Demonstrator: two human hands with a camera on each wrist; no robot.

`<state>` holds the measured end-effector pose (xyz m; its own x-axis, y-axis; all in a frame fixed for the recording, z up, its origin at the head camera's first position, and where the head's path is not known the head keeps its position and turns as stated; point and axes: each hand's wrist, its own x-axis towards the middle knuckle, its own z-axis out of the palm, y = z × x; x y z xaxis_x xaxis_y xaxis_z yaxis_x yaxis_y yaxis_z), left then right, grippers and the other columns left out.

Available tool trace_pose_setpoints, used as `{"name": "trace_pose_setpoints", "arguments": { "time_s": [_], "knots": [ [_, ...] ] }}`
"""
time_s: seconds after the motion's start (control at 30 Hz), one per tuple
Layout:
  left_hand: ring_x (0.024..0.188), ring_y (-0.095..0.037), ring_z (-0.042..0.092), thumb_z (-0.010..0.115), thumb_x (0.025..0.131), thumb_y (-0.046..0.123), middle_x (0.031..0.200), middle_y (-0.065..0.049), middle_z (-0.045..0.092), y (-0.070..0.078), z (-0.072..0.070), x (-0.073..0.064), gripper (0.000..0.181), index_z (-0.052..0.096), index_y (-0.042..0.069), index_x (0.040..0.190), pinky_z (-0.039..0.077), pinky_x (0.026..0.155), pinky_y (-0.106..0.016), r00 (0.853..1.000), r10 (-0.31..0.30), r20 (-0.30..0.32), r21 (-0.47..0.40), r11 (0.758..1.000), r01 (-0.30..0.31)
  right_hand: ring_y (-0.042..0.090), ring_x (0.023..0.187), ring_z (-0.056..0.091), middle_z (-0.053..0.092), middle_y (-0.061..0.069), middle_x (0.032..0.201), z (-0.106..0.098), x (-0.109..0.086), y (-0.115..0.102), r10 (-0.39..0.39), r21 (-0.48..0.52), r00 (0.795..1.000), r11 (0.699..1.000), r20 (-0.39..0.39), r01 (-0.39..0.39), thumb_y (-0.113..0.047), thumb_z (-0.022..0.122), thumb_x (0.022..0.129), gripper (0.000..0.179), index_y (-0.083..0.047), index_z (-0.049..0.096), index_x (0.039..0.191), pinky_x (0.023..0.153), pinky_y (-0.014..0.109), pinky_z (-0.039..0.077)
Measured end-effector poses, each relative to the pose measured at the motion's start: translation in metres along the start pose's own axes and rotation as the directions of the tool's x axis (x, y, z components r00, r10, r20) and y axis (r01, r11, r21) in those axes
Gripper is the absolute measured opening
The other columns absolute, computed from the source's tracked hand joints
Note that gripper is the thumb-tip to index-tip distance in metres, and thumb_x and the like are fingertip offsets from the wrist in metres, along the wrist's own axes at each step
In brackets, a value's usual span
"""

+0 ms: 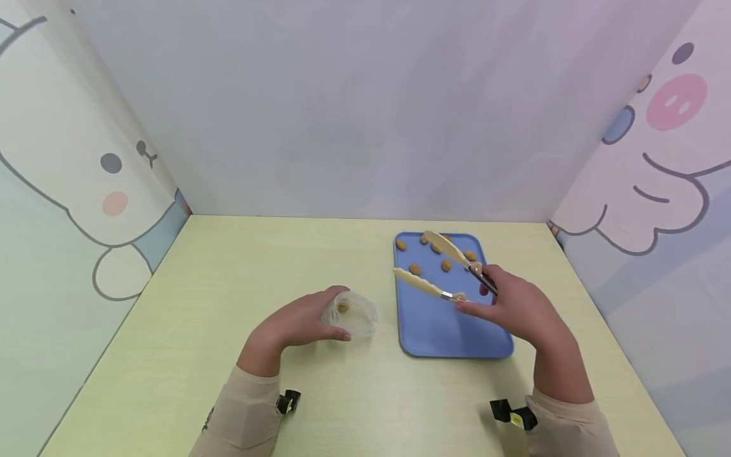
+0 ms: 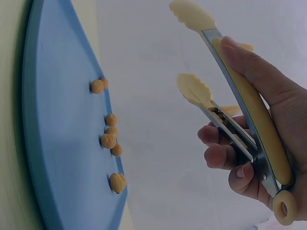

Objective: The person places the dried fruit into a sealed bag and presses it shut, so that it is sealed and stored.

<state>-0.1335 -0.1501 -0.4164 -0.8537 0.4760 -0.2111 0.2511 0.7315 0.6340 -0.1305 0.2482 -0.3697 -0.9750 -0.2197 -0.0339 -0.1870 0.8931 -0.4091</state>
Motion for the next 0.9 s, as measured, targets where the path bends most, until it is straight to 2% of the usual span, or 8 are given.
{"name": "trace_pose_setpoints", "arguments": {
  "time_s": [0.37,0.5,0.6,0.9],
  "knots": [
    [0.101,-0.013,0.053,0.079,0.075,0.056,0.118,0.0,0.061,0.0,0.001,0.0,0.087,0.038,0.029,0.147,0.044,0.094,-0.041,1.0,0.0,0.0,-0.002,1.0,0.0,0.018,0.06,0.045,0.047,0.004,0.072,-0.003,0.003,0.015,0.09,-0.033,0.996,0.995,-0.02,-0.091,-0.081,0.061,0.073,0.074,-0.014,0.049,0.102,0.053,0.032,0.033],
    [0.102,-0.013,0.053,0.079,0.075,0.056,0.119,0.0,0.061,0.0,0.0,0.0,0.087,0.038,0.029,0.147,0.044,0.095,-0.041,1.0,0.001,-0.001,0.002,1.0,-0.001,0.02,0.07,0.052,0.059,0.006,0.087,-0.004,0.005,0.02,0.106,-0.052,0.994,0.993,-0.03,-0.107,-0.081,0.059,0.074,0.08,-0.011,0.051,0.112,0.058,0.032,0.036],
    [0.103,-0.013,0.054,0.079,0.075,0.056,0.12,0.0,0.061,0.0,0.0,0.0,0.086,0.038,0.028,0.147,0.044,0.095,-0.041,1.0,0.003,-0.001,0.003,1.0,-0.003,0.021,0.076,0.054,0.063,0.007,0.096,-0.004,0.006,0.024,0.116,-0.061,0.993,0.991,-0.024,-0.117,-0.081,0.058,0.075,0.085,-0.008,0.051,0.116,0.06,0.031,0.037],
    [0.105,-0.013,0.054,0.079,0.075,0.056,0.122,-0.001,0.061,0.001,0.0,0.001,0.087,0.039,0.028,0.147,0.043,0.096,-0.042,1.0,0.0,0.001,0.007,1.0,0.0,0.018,0.065,0.049,0.055,0.003,0.082,-0.001,0.008,0.034,0.139,-0.094,0.99,0.986,0.0,-0.139,-0.08,0.057,0.077,0.075,-0.009,0.05,0.101,0.054,0.032,0.033]
  ]
}}
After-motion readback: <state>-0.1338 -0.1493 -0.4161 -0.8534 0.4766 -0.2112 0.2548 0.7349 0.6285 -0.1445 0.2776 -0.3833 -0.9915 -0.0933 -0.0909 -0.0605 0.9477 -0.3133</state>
